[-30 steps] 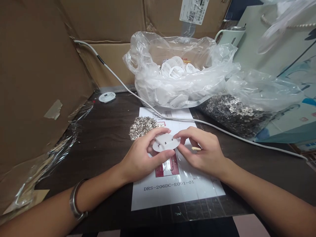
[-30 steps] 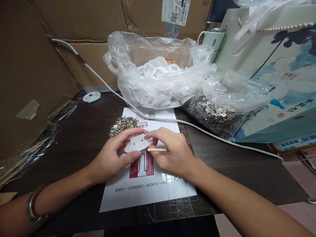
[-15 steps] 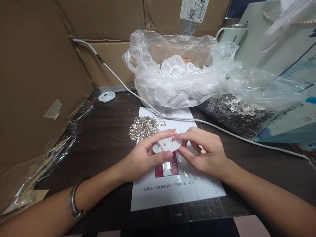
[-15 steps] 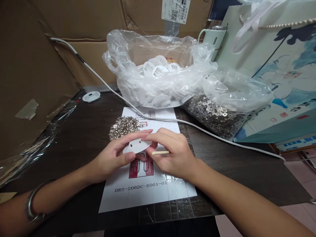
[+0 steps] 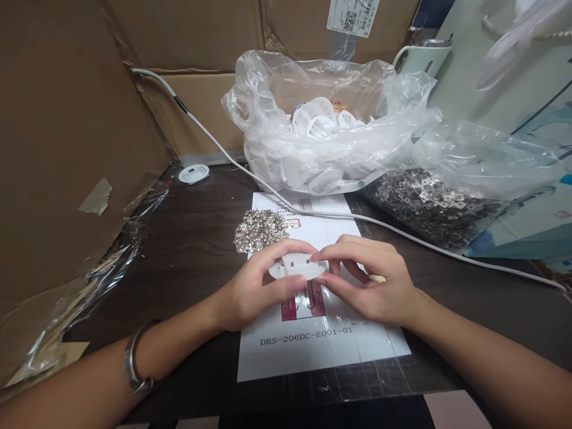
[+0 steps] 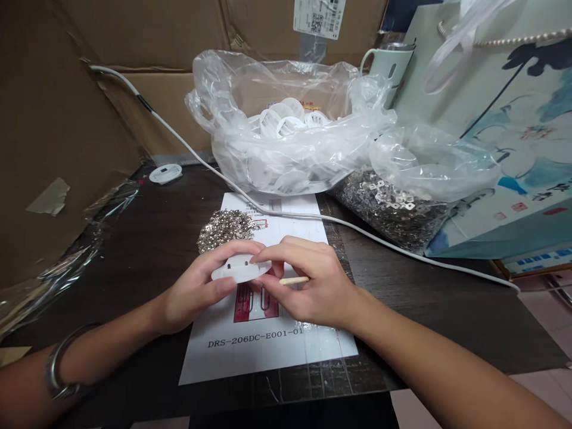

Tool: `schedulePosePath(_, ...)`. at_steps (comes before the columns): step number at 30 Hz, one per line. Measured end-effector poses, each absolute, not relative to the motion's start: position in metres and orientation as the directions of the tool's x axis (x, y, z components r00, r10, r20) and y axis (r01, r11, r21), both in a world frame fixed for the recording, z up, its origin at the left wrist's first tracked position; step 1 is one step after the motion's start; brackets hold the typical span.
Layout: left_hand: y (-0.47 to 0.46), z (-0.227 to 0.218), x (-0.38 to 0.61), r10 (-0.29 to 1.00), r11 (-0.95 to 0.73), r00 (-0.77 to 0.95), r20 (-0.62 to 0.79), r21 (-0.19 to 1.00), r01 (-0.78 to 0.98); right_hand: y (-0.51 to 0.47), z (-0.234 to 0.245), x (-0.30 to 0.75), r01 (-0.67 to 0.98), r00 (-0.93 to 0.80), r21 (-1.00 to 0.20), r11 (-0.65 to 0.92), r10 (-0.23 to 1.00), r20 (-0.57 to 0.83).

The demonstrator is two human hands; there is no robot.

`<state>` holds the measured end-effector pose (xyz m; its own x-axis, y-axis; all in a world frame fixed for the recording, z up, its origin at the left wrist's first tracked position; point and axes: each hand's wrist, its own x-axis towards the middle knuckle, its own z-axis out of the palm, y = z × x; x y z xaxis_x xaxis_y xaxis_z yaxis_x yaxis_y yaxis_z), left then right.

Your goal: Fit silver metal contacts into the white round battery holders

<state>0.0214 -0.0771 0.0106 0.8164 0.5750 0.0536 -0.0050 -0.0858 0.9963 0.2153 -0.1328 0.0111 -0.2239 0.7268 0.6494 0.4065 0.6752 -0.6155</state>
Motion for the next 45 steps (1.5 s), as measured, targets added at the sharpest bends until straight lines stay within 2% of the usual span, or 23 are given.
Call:
schedulePosePath(4, -0.078, 0.01, 0.021, 0.635, -0.112, 0.772, 0.022, 0.992, 0.063, -0.134, 0.012, 0.22, 0.381, -0.248, -0.674, 0.633, 0.772, 0.585)
schedulePosePath(7, -0.078, 0.01, 0.022, 0.669, -0.178, 0.739, 0.076, 0.982, 0.06, -0.136, 0.012, 0.228, 0.325, -0.251, -0.797, 0.508, 0.859, 0.445)
schedulePosePath(10, -0.077, 0.008, 0.023, 0.695, -0.227, 0.707, 0.133, 0.973, 0.041, -0.135, 0.01, 0.233, 0.287, -0.208, -0.871, 0.398, 0.914, 0.349)
schedulePosePath(13, -0.075, 0.006, 0.024, 0.689, -0.268, 0.708, 0.153, 0.962, 0.052, -0.134, 0.012, 0.233, 0.348, -0.14, -0.886, 0.307, 0.951, 0.275)
schedulePosePath(15, -0.075, 0.005, 0.024, 0.687, -0.3, 0.707, 0.166, 0.952, 0.068, -0.133, 0.016, 0.23, 0.393, -0.158, -0.863, 0.316, 0.948, 0.275)
schedulePosePath(18, -0.074, 0.005, 0.023, 0.696, -0.341, 0.697, 0.172, 0.934, 0.11, -0.133, 0.021, 0.224, 0.364, -0.172, -0.864, 0.347, 0.937, 0.304)
schedulePosePath(20, -0.075, 0.004, 0.022, 0.693, -0.369, 0.699, 0.177, 0.92, 0.132, -0.135, 0.023, 0.22, 0.311, -0.125, -0.905, 0.289, 0.957, 0.263)
schedulePosePath(23, -0.076, 0.003, 0.021, 0.691, -0.412, 0.695, 0.197, 0.898, 0.155, -0.137, 0.024, 0.214, 0.191, -0.094, -0.977, 0.098, 0.992, 0.081)
schedulePosePath(26, -0.076, 0.002, 0.021, 0.683, -0.458, 0.697, 0.218, 0.871, 0.176, -0.137, 0.023, 0.21, 0.088, -0.183, -0.99, -0.114, 0.975, -0.129)
schedulePosePath(28, -0.077, 0.001, 0.022, 0.686, -0.476, 0.688, 0.235, 0.861, 0.18, -0.136, 0.023, 0.209, 0.038, -0.236, -0.981, -0.191, 0.952, -0.195)
schedulePosePath(33, -0.077, -0.002, 0.022, 0.715, -0.433, 0.648, 0.261, 0.893, 0.118, -0.135, 0.022, 0.21, -0.065, -0.281, -0.977, -0.201, 0.944, -0.175)
schedulePosePath(39, -0.074, -0.002, 0.023, 0.684, -0.556, 0.629, 0.37, 0.823, 0.12, -0.133, 0.02, 0.211, -0.144, -0.319, -0.968, -0.205, 0.936, -0.15)
schedulePosePath(42, -0.073, 0.0, 0.024, 0.729, -0.523, 0.586, 0.353, 0.84, 0.145, -0.131, 0.018, 0.21, -0.13, -0.25, -0.97, -0.203, 0.954, -0.166)
schedulePosePath(45, -0.074, 0.003, 0.026, 0.781, -0.461, 0.545, 0.306, 0.87, 0.172, -0.128, 0.019, 0.21, -0.099, -0.175, -0.985, -0.143, 0.977, -0.124)
